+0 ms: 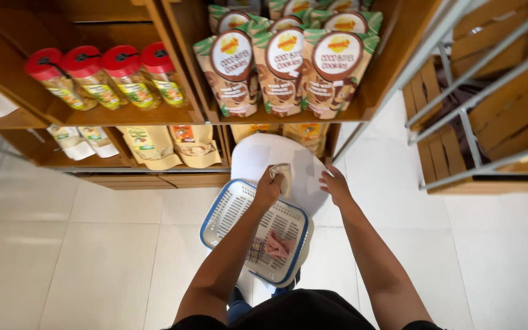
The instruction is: Cleaning snack containers with a cloth and organizing snack pouches into a basket from a shelf.
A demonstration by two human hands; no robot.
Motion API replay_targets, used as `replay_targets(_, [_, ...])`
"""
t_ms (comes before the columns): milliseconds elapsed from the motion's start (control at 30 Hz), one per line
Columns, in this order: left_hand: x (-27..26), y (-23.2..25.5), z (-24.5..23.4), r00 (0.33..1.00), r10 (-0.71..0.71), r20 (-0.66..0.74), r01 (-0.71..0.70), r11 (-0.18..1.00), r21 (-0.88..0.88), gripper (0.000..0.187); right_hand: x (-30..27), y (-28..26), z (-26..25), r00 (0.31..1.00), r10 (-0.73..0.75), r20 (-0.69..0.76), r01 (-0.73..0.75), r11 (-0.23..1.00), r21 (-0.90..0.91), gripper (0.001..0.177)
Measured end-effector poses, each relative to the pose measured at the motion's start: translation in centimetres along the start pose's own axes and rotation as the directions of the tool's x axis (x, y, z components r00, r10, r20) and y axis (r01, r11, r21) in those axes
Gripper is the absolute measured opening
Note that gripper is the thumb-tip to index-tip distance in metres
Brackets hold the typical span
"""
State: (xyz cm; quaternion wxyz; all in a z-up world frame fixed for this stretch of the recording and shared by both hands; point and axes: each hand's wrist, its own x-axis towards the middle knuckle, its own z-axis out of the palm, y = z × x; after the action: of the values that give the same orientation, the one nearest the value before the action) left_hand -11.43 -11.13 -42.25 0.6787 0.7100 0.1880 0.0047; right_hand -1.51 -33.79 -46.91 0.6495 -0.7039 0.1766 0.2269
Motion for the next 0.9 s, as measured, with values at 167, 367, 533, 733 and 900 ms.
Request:
replay_targets(167, [-1.6,2.2,-2.6,0.997,-0.033,-0.063,0.034,0.999,0.017,0.028,0.8,-0.2,1.4,0.999,0.022,0.038,-0.018,0.994,-0.106,0.066])
replay_targets(367, [-2.7,3.2,-3.6,0.993,-0.061,-0.105,0.062,0.998,0.007,0.031,-0.1,-1.3,2.4,0.996,0.035,0.082,-0.019,0.981,-0.193,0.068])
replay_targets(533, [-3.2,3.8,-2.9,0.993,-0.067,-0.099,0.061,0.996,-0.064,0.036,-1.4,-2.9,2.1,0.989,0.047,0.137,-0.002,0.95,-0.312,0.077])
replay_targets(733, [-6.3,9.8,-3.4,0.999,0.039,-0.038,-0.047,0.966,-0.255,0.053,-3.4,-3.3,3.6,0.995,-0.008,0.096,0.034,0.961,-0.274,0.074])
replay_targets(900, [-6.7,12.1,-4.4,0.998,0.046,0.042,-0.026,0.921,-0.388,0.061,-7.9,-3.0,4.5,0.987,-0.038,0.157,0.054,0.994,-0.096,0.061])
